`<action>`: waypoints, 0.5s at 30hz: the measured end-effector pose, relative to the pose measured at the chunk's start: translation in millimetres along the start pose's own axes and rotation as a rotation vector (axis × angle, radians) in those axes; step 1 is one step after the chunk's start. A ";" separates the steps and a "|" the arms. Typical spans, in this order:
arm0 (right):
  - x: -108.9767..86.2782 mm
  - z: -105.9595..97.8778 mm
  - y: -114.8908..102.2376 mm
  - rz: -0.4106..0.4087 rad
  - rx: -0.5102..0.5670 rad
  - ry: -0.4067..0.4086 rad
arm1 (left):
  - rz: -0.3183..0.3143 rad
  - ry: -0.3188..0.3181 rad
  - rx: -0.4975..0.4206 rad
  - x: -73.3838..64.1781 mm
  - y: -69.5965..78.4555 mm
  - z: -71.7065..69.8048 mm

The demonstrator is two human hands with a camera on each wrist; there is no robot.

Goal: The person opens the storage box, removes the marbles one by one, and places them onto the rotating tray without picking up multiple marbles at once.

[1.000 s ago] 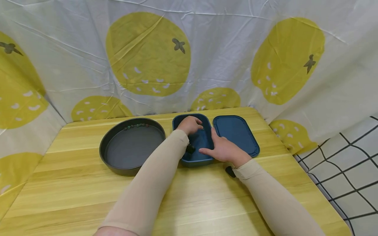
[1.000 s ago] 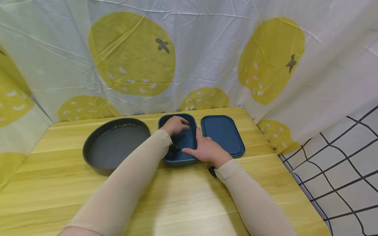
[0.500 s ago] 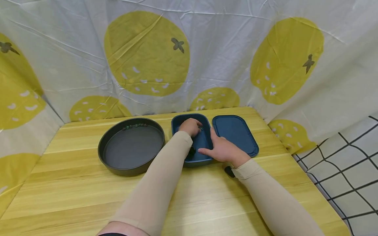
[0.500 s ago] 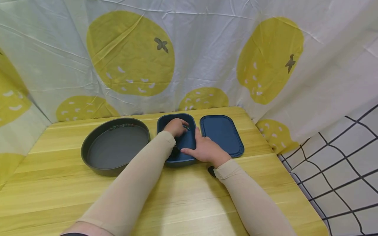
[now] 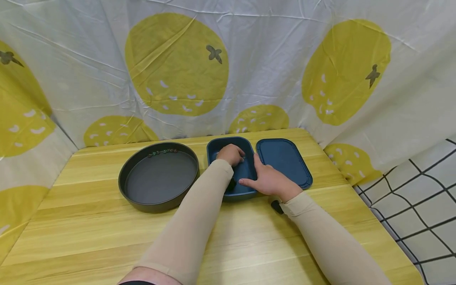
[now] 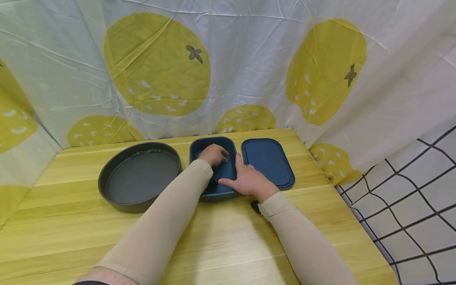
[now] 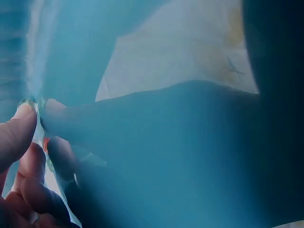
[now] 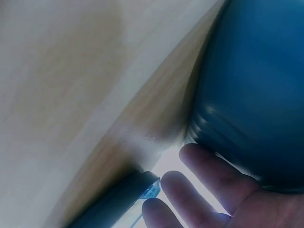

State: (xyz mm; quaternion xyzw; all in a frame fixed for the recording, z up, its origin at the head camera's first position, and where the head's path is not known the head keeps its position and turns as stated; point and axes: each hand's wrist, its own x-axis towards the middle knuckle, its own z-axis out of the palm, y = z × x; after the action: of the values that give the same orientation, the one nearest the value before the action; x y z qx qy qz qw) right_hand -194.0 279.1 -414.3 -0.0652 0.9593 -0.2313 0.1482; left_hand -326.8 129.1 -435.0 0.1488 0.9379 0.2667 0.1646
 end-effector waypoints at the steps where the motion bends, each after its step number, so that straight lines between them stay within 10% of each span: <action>1: -0.3 -0.2 -0.3 -0.001 0.000 0.001 | 0.005 -0.003 0.001 -0.1 0.2 0.4; 15: -0.3 -0.9 -1.2 0.011 0.002 -0.008 | 0.032 -0.025 0.023 -0.1 3.2 3.3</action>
State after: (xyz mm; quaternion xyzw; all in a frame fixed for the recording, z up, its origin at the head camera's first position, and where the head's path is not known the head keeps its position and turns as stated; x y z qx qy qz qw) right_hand -193.9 278.5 -412.9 -0.0605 0.9587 -0.2313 0.1537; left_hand -324.8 133.2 -435.8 0.1690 0.9363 0.2563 0.1705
